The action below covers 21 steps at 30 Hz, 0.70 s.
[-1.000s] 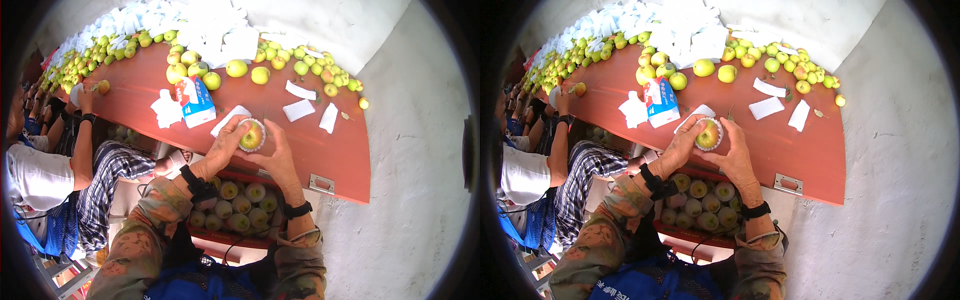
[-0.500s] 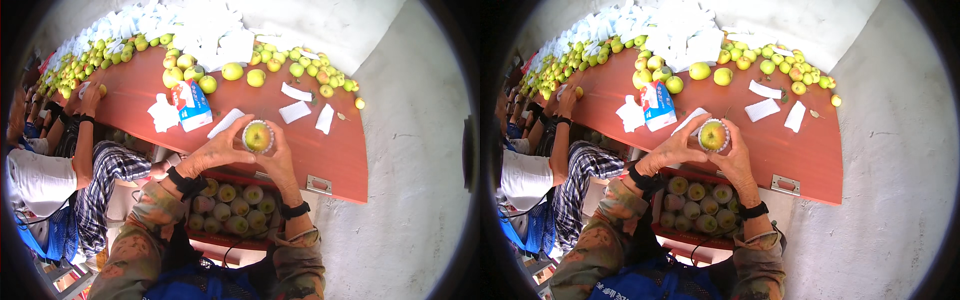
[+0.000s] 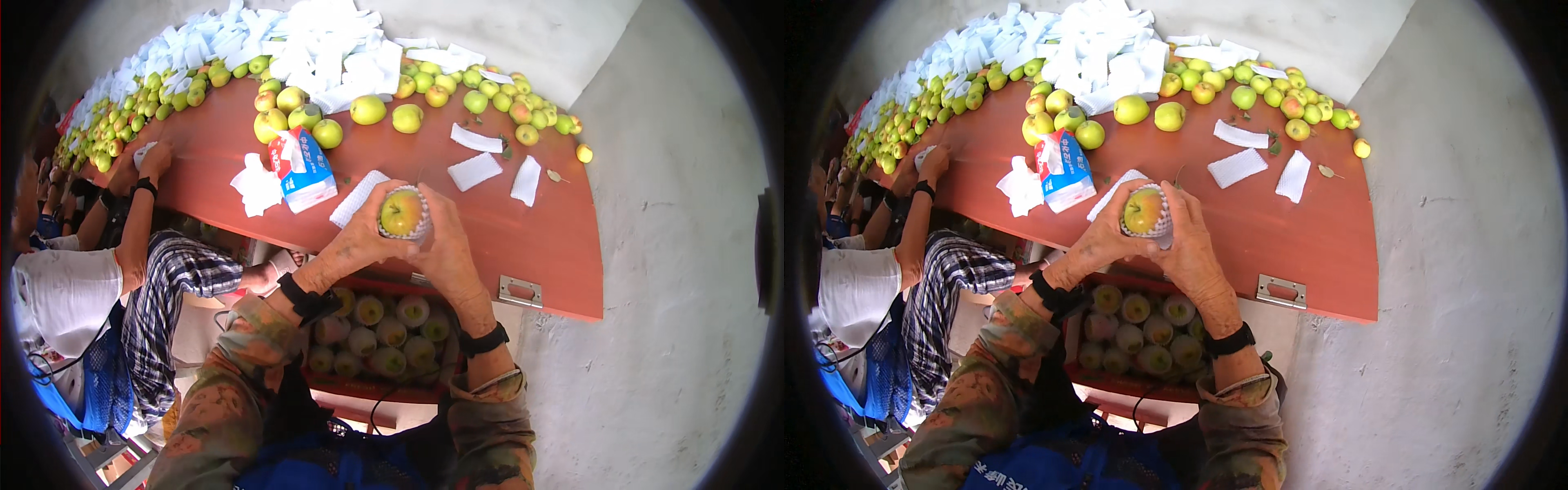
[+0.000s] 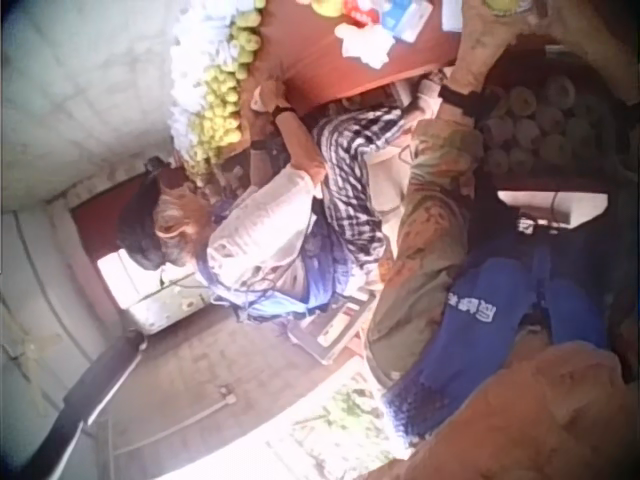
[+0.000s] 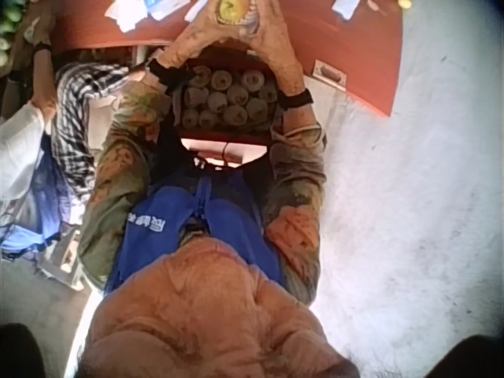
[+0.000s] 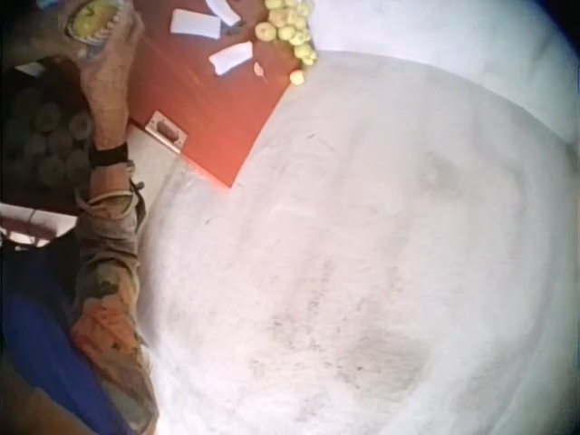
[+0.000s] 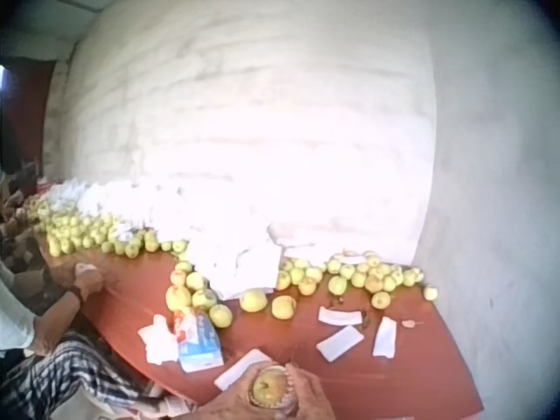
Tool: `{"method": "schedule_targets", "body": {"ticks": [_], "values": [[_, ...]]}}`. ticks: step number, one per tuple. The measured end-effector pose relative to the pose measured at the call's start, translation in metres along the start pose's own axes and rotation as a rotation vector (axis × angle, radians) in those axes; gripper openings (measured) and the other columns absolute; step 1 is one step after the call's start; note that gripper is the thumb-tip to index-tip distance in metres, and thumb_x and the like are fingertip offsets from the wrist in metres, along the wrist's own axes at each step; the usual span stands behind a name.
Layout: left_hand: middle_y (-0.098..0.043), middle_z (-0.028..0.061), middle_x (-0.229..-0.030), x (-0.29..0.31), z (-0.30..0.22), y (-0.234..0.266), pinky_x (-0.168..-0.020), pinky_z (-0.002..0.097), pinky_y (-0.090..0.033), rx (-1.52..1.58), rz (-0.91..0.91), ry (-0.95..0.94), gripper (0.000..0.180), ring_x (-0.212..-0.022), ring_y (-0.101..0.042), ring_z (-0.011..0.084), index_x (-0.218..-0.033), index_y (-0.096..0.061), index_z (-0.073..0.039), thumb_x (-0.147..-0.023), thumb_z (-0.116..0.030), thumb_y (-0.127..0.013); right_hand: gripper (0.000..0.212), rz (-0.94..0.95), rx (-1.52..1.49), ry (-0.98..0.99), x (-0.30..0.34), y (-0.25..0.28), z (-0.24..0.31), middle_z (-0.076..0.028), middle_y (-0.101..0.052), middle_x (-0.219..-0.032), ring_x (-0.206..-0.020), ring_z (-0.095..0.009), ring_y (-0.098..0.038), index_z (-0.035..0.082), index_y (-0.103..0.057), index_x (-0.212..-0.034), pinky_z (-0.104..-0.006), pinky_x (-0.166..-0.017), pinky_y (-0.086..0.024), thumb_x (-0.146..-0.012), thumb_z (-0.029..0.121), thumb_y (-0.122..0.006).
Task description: Placing foam protection sleeves on apples and arranging them into a cardboard box.
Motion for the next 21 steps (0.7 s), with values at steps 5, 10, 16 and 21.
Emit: {"method": "schedule_targets", "body": {"ticks": [5, 10, 16, 21], "values": [[-0.052, 0.0018, -0.118, -0.007, 0.006, -0.003, -0.093, 0.0273, -0.046, 0.044, -0.051, -0.210, 0.071, -0.108, -0.052, 0.0114, -0.132, -0.042, -0.009, -0.072, -0.007, -0.080, 0.072, -0.028, -0.039, 0.007, 0.002, 0.009, 0.002, -0.019, -0.043, -0.135, -0.124, -0.035, -0.044, 0.005, -0.039, -0.139, -0.0407, -0.102, -0.041, -0.076, 0.014, -0.073], [-0.056, 0.0017, -0.110, 0.001, -0.005, 0.008, -0.077, 0.0240, -0.051, 0.182, -0.143, -0.164, 0.063, -0.095, -0.056, 0.0089, -0.131, -0.043, -0.008, -0.076, -0.001, -0.073, 0.050, -0.346, -0.471, -0.290, 0.001, 0.032, -0.024, -0.013, -0.056, -0.122, -0.113, -0.023, -0.055, 0.000, -0.048, -0.130, -0.0370, -0.094, -0.048, -0.086, 0.018, -0.064], [-0.058, 0.0041, -0.101, 0.010, -0.014, 0.016, -0.064, 0.0227, -0.051, 0.266, -0.153, -0.198, 0.066, -0.079, -0.058, 0.0087, -0.133, -0.040, -0.008, -0.075, -0.003, -0.071, 0.039, -0.038, -0.793, -0.737, 0.009, 0.016, -0.047, -0.009, -0.066, -0.088, -0.075, -0.020, -0.065, -0.001, -0.063, -0.104, -0.0327, -0.067, -0.057, -0.094, 0.036, -0.057], [-0.056, 0.0038, -0.108, 0.011, -0.011, 0.017, -0.077, 0.0243, -0.051, 0.271, -0.122, -0.263, 0.073, -0.091, -0.059, 0.0101, -0.134, -0.039, -0.007, -0.071, -0.003, -0.075, 0.042, 0.189, -0.889, -0.903, 0.005, 0.002, -0.039, -0.010, -0.066, -0.086, -0.074, -0.019, -0.065, -0.001, -0.063, -0.101, -0.0318, -0.067, -0.056, -0.094, 0.040, -0.056]]}}
Point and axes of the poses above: each hand's wrist, its own x-axis away from the middle knuckle, its own y-axis out of the back of the hand, z = x × y, the point moved 2 cm from there along -x, towards the middle knuckle
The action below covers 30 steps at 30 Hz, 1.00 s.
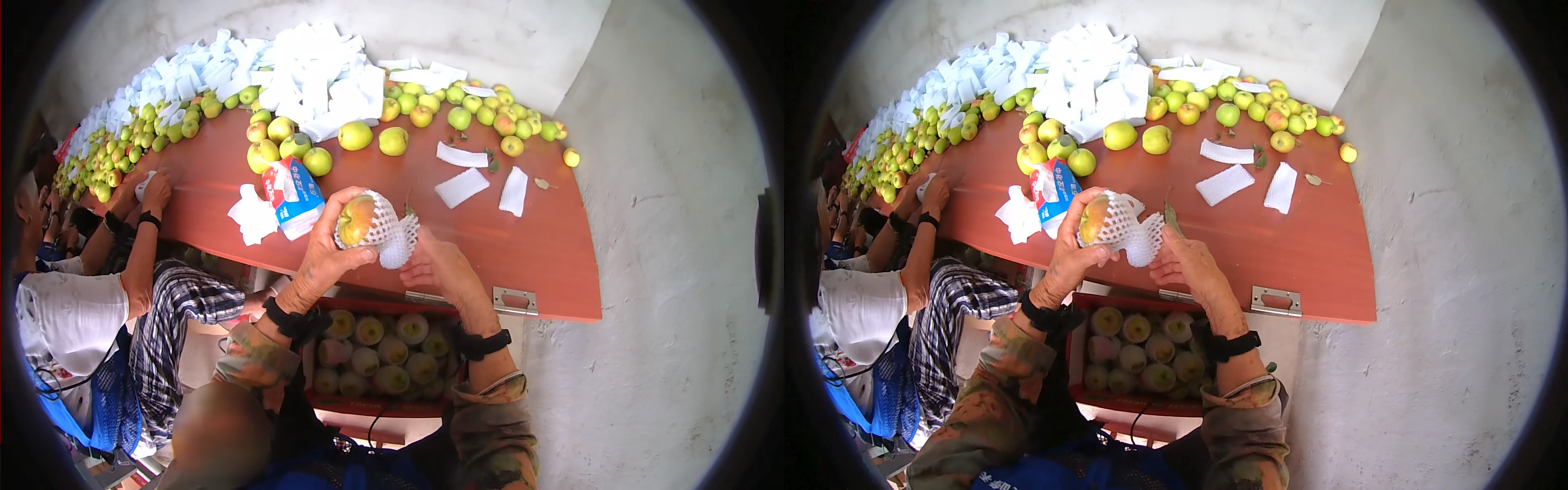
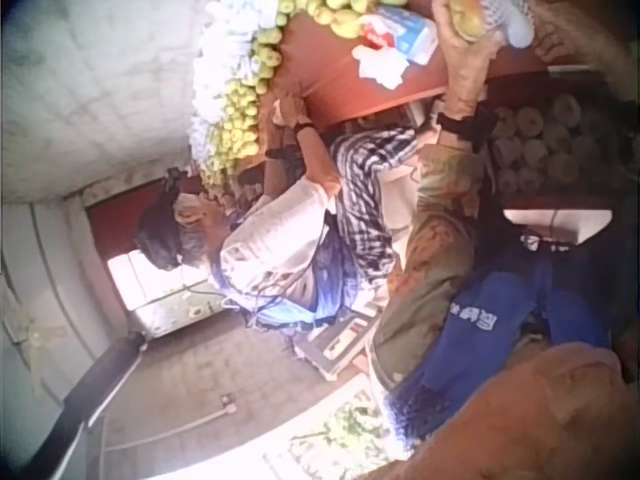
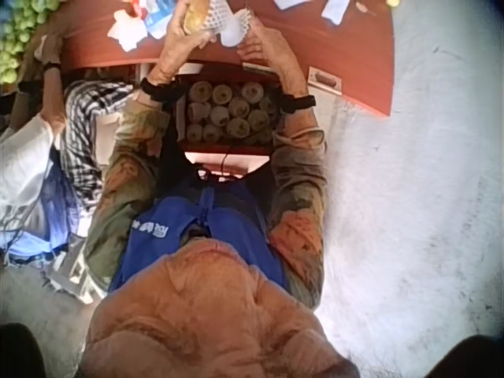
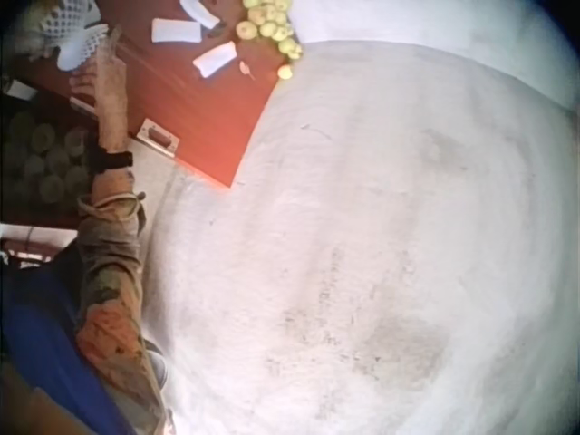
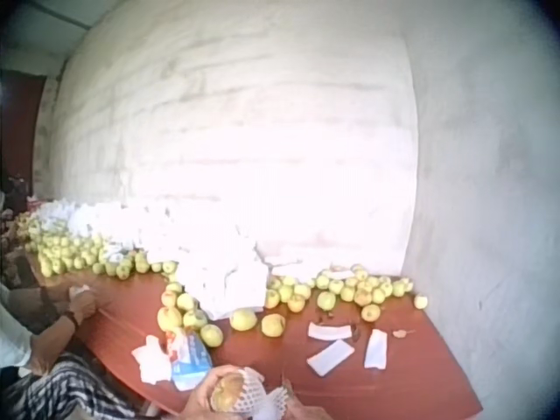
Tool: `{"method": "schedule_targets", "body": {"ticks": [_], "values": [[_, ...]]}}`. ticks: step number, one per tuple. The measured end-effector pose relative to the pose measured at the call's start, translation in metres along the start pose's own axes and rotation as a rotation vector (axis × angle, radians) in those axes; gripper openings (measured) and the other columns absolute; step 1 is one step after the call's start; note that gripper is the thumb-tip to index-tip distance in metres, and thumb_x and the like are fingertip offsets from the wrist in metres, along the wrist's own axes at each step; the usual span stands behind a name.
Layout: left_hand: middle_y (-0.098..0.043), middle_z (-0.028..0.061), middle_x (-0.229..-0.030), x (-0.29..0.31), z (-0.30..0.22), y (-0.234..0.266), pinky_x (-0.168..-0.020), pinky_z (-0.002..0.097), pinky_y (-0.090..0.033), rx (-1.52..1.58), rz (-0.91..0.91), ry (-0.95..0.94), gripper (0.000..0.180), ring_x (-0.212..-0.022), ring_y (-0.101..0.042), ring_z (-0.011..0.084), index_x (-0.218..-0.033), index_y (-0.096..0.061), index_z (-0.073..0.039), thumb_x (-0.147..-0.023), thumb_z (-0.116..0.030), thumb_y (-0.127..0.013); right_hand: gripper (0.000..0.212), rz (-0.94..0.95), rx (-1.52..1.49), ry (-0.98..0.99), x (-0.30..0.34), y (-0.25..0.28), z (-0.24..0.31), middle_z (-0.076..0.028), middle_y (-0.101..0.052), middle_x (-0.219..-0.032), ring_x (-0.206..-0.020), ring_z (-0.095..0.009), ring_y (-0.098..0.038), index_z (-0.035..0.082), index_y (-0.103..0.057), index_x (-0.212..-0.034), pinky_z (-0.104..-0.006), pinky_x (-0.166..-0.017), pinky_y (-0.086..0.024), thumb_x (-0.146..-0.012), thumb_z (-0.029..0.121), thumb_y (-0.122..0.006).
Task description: Placing foam protection sleeves on apples and arranging them into a cardboard box.
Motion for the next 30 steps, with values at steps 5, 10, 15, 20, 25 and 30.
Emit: {"method": "schedule_targets", "body": {"ticks": [5, 10, 15, 20, 25, 30], "values": [[-0.051, 0.0028, -0.120, 0.001, -0.002, 0.000, -0.098, 0.0292, -0.042, 0.009, 0.034, 0.026, 0.076, -0.113, -0.050, 0.0115, -0.134, -0.038, -0.007, -0.069, -0.001, -0.077, 0.038, -0.016, -0.139, 0.241, -0.001, -0.009, -0.004, -0.006, -0.067, -0.088, -0.073, -0.012, -0.063, 0.000, -0.065, -0.100, -0.0278, -0.068, -0.054, -0.094, 0.037, -0.059], [-0.051, 0.0017, -0.121, 0.004, 0.000, -0.006, -0.099, 0.0291, -0.042, -0.140, 0.086, -0.061, 0.077, -0.113, -0.050, 0.0109, -0.134, -0.040, -0.008, -0.068, -0.002, -0.079, 0.023, 0.073, -0.173, 0.409, -0.005, -0.007, -0.008, -0.003, -0.066, -0.093, -0.084, -0.008, -0.061, 0.002, -0.064, -0.105, -0.0264, -0.078, -0.050, -0.088, 0.016, -0.067], [-0.051, 0.0014, -0.121, 0.004, 0.005, -0.010, -0.098, 0.0282, -0.042, -0.210, 0.124, -0.035, 0.077, -0.113, -0.049, 0.0104, -0.133, -0.041, -0.008, -0.067, -0.003, -0.080, 0.023, 0.128, -0.305, 0.508, -0.001, -0.013, -0.005, -0.004, -0.064, -0.099, -0.088, -0.010, -0.061, 0.002, -0.060, -0.109, -0.0280, -0.079, -0.051, -0.087, 0.004, -0.063], [-0.051, 0.0021, -0.120, 0.002, 0.009, -0.013, -0.098, 0.0277, -0.042, -0.208, 0.111, -0.055, 0.077, -0.113, -0.049, 0.0107, -0.133, -0.041, -0.008, -0.068, -0.004, -0.081, 0.018, 0.172, -0.405, 0.467, 0.001, -0.013, -0.004, -0.004, -0.063, -0.101, -0.091, -0.011, -0.061, 0.002, -0.059, -0.107, -0.0283, -0.080, -0.051, -0.089, 0.003, -0.061], [-0.054, 0.0037, -0.116, 0.000, 0.014, -0.009, -0.096, 0.0284, -0.044, -0.298, 0.085, -0.058, 0.076, -0.109, -0.052, 0.0120, -0.132, -0.042, -0.008, -0.067, -0.006, -0.081, 0.024, 0.139, -0.383, 0.364, 0.005, -0.015, 0.003, -0.004, -0.063, -0.101, -0.093, -0.012, -0.061, 0.003, -0.057, -0.112, -0.0283, -0.082, -0.050, -0.089, 0.008, -0.063], [-0.056, 0.0072, -0.115, 0.001, 0.014, -0.013, -0.093, 0.0303, -0.045, -0.482, 0.114, -0.047, 0.074, -0.107, -0.055, 0.0166, -0.130, -0.044, -0.008, -0.066, -0.009, -0.082, 0.032, 0.137, -0.364, 0.351, 0.002, -0.010, -0.004, -0.006, -0.062, -0.109, -0.098, -0.013, -0.060, 0.002, -0.054, -0.117, -0.0284, -0.083, -0.050, -0.087, 0.008, -0.065]]}}
Point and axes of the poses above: each hand's wrist, its own x-axis away from the middle knuckle, its own y-axis out of the back of the hand, z = x × y, the point moved 2 cm from there along -x, towards the middle knuckle
